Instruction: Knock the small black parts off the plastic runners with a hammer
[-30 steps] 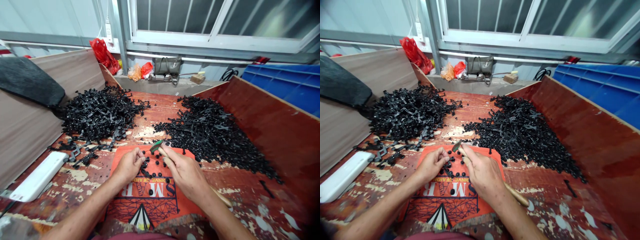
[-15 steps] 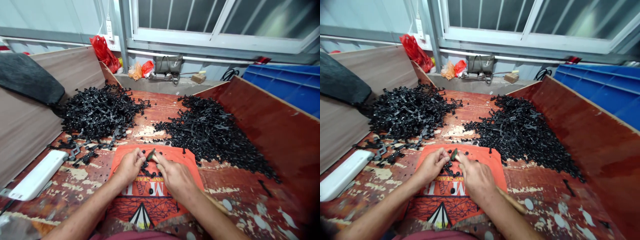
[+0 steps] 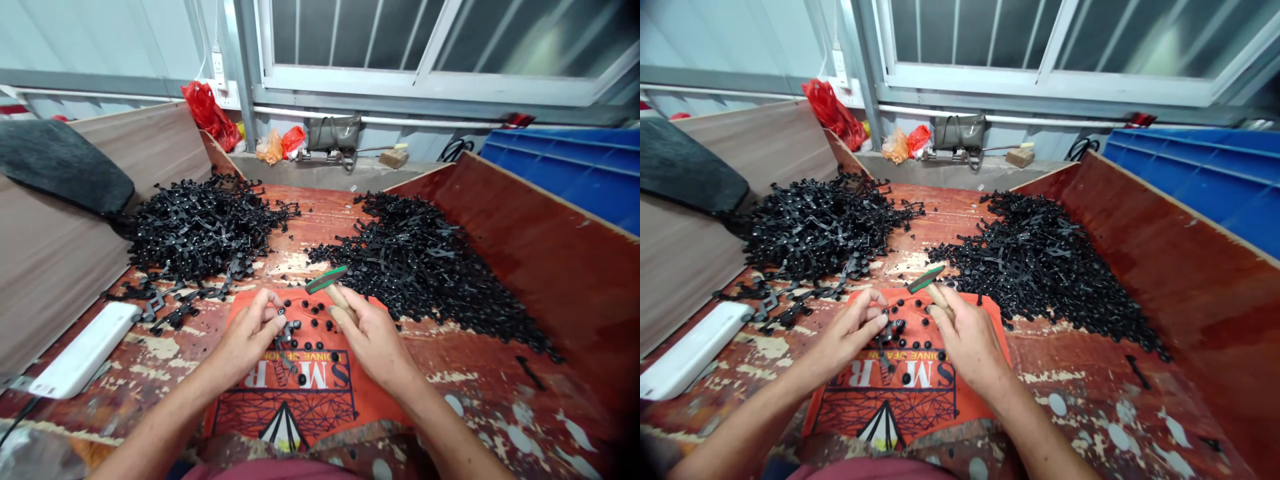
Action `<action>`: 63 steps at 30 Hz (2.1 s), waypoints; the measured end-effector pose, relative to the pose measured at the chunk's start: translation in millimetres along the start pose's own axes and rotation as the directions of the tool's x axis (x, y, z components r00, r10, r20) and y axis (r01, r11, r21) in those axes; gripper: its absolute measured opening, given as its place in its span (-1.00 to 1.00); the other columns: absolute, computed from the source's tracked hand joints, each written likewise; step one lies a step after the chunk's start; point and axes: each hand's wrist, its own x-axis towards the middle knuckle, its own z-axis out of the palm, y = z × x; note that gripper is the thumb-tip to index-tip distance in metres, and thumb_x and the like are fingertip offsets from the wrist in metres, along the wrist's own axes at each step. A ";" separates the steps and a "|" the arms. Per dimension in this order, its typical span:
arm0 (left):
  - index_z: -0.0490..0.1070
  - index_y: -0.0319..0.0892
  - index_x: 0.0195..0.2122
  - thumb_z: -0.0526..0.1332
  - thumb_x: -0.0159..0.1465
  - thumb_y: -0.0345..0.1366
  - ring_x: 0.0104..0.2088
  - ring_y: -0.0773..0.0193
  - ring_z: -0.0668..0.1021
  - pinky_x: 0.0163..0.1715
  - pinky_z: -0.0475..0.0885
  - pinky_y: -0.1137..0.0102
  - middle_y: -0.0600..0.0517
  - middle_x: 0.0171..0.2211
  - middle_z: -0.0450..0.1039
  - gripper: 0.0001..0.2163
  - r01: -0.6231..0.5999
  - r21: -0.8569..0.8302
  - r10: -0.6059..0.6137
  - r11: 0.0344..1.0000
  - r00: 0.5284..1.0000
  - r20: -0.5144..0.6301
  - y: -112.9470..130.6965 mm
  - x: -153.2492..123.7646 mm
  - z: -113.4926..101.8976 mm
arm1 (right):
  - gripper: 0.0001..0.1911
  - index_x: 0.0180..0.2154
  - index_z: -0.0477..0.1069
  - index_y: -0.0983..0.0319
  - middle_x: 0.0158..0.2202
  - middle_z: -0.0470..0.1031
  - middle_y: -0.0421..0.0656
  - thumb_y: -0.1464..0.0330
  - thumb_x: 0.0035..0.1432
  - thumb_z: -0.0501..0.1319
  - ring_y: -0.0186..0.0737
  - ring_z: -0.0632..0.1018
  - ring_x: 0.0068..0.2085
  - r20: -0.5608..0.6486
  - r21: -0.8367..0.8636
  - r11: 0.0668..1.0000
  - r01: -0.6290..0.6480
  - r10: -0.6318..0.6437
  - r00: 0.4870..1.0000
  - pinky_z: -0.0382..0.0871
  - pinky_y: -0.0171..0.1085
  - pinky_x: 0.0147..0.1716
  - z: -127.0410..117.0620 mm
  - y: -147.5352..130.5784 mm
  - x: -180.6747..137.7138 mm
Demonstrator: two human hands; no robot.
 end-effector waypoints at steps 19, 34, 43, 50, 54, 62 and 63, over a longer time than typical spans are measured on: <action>0.25 -0.10 -0.03 0.31 0.15 -0.17 -0.18 0.18 0.43 -0.13 0.32 0.31 0.02 -0.20 0.37 -0.60 0.040 0.061 -0.019 0.997 0.948 -0.319 18.4 -40.6 6.3 | -0.72 -0.39 0.39 0.24 -0.64 0.29 -0.40 0.21 -0.03 0.38 -0.54 0.13 -0.73 0.362 0.718 0.563 -0.410 0.202 0.910 -0.04 -0.44 -0.76 35.1 -35.0 -2.6; 0.27 -0.17 -0.42 0.36 0.07 -0.06 -0.73 0.60 0.03 -0.74 -0.06 0.62 0.28 -0.63 0.10 -0.66 0.348 -0.546 -0.423 0.762 0.906 -0.014 -8.4 -39.2 -9.7 | -0.74 -0.09 0.42 0.22 -0.40 0.35 -0.26 0.28 0.21 0.17 -0.34 0.33 -0.43 0.294 0.510 0.811 -0.287 0.149 0.944 0.22 -0.34 -0.42 22.0 5.0 -23.3; 0.28 -0.16 -0.38 0.33 0.09 -0.03 -0.79 0.48 0.29 -0.73 0.28 0.55 0.29 -0.74 0.16 -0.66 0.338 -0.505 -0.384 0.794 0.923 0.014 -33.2 -27.7 8.4 | -0.72 -0.06 0.42 0.20 -0.27 0.47 -0.22 0.25 0.24 0.16 -0.38 0.30 -0.47 0.349 0.517 0.770 -0.374 0.210 0.913 0.22 -0.38 -0.50 21.8 15.4 -36.5; 0.26 -0.14 -0.41 0.31 0.08 -0.06 -0.83 0.43 0.29 -0.79 0.28 0.54 0.30 -0.79 0.17 -0.70 0.336 -0.437 -0.387 0.834 0.922 -0.031 -32.6 -27.8 15.4 | -0.61 0.13 0.37 0.17 -0.31 0.52 -0.21 0.26 0.33 0.06 -0.31 0.45 -0.39 0.313 0.343 0.903 -0.257 0.148 0.938 0.34 -0.34 -0.38 23.3 15.9 -36.4; 0.27 -0.14 -0.42 0.29 0.08 -0.09 -0.89 0.48 0.19 -0.88 0.12 0.57 0.32 -0.77 0.13 -0.73 0.335 -0.433 -0.396 0.837 0.916 -0.057 -34.3 -24.7 15.5 | -0.62 0.15 0.37 0.05 -0.11 0.59 -0.16 0.29 0.36 0.02 -0.14 0.57 -0.11 0.238 0.066 0.995 -0.069 0.051 0.970 0.42 -0.20 -0.12 18.6 10.5 -36.8; 0.27 -0.14 -0.40 0.30 0.12 -0.04 -0.88 0.50 0.16 -0.89 0.10 0.58 0.32 -0.77 0.12 -0.69 0.305 -0.469 -0.371 0.829 0.927 -0.051 -37.9 -24.7 14.6 | -0.59 0.17 0.33 -0.01 0.07 0.52 -0.22 0.38 0.34 0.06 -0.15 0.57 0.00 0.226 -0.120 0.989 0.086 -0.057 0.972 0.45 -0.13 -0.01 14.8 -2.0 -31.1; 0.27 -0.14 -0.39 0.31 0.12 -0.03 -0.87 0.52 0.14 -0.88 0.10 0.58 0.33 -0.77 0.11 -0.69 0.297 -0.496 -0.369 0.816 0.928 -0.051 -37.1 -25.3 14.1 | -0.59 0.18 0.32 -0.01 0.08 0.52 -0.22 0.38 0.35 0.05 -0.15 0.57 0.00 0.224 -0.114 0.989 0.090 -0.063 0.973 0.46 -0.14 -0.01 15.0 -3.1 -30.3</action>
